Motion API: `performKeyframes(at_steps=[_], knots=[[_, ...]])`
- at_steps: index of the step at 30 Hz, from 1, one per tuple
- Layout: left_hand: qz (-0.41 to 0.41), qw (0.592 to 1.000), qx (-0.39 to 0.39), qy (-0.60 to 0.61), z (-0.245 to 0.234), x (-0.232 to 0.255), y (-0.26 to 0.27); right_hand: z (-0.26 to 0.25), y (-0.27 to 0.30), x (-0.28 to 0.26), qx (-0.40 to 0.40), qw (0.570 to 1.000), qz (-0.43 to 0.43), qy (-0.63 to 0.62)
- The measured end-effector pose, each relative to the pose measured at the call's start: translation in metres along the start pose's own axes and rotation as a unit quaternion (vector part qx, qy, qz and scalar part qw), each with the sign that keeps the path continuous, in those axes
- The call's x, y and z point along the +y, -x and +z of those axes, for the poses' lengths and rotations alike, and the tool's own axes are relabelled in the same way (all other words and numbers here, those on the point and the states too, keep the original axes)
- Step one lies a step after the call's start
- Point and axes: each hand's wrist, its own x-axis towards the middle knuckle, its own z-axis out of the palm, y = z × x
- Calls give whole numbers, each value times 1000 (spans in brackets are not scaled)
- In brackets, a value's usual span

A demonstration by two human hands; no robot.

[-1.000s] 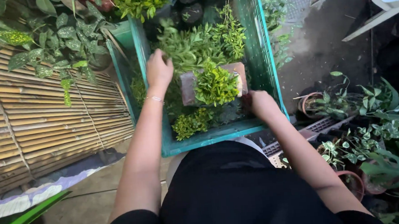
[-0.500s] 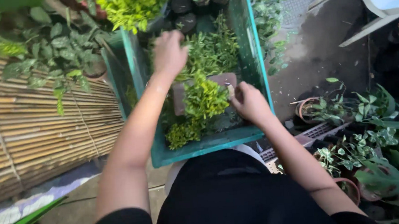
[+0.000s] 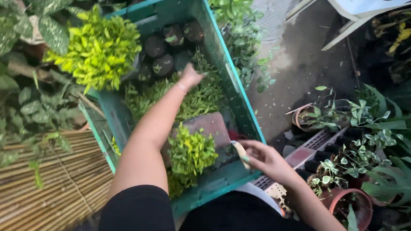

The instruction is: Trimming plant cuttings with scissors and sorting them into a plastic crate.

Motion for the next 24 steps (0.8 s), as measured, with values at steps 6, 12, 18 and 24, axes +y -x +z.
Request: performKeyframes(at_steps=[6, 12, 18, 24], knots=[[-34, 994, -108, 4, 2, 9, 18, -3, 13, -4, 41, 997, 54, -30], [145, 987, -14, -72, -11, 27, 36, -8, 5, -30, -21, 998, -32, -57], [311, 943, 118, -16, -151, 125, 124, -28, -31, -65, -61, 963, -238, -106], [430, 879, 183, -95, -279, 208, 268, 30, -70, -180, 141, 906, -354, 183]])
